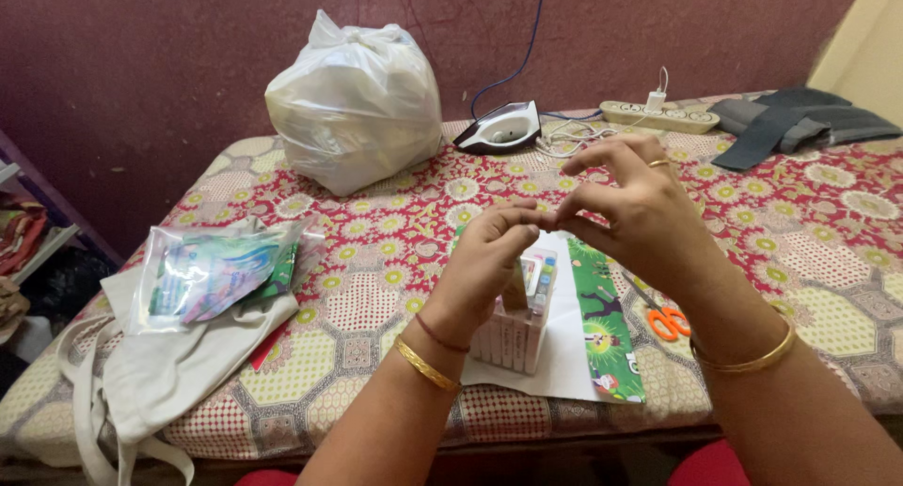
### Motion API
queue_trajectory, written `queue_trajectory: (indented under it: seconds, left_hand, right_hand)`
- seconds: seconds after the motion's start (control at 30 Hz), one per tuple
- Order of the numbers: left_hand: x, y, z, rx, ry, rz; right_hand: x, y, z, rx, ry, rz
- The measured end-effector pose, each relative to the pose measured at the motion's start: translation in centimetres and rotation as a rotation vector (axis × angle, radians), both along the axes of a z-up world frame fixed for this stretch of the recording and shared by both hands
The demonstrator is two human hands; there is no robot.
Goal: The person wraps a small box of crayons in green patterned paper. They tear and cut pieces of green tape, then use the tape to secure the paper around the box. The person folds the paper edges and presses the tape to hold the package together.
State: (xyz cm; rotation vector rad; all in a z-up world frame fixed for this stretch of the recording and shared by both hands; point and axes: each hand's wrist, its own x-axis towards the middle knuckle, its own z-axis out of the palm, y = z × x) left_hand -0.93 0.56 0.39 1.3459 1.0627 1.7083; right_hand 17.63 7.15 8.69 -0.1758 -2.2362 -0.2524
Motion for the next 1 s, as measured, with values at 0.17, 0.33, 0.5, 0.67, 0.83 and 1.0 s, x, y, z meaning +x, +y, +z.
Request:
queue_trajectory:
  seconds: [0.17, 0.33, 0.5, 0.67, 0.83, 1.0]
  left_hand:
    - [-1.2, -0.8, 0.8, 0.056, 0.286, 0.336]
    - [-3.4, -1.2, 0.1, 0.12, 0.7, 0.873]
    - [-3.4, -0.8, -2.8, 0.013, 0.847, 0.868]
    - [-2.3, -0.2, -4.8, -0.035, 1.0, 0.825]
    - [-1.4, 0.1, -5.3, -0.048, 1.041, 0.755]
    - [-1.3, 1.0, -5.8, -0.085, 1.053, 0.688]
  right_hand:
    - [-0.6, 1.9, -2.7, -0.272, 0.035, 0.093]
    - [-1.3, 5.2, -8.3, -1.318, 0.107, 0.106]
    - [-3.3, 6.1, -15.6, -1.684, 0.135, -0.028]
    - [-4.9, 6.5, -18.7, -1.672, 0.252, -0.019]
    - [-5.6, 6.3, -19.8, -1.648, 0.385, -0.071]
    - [-5.5, 5.9, -20.2, -1.625, 0.415, -0.126]
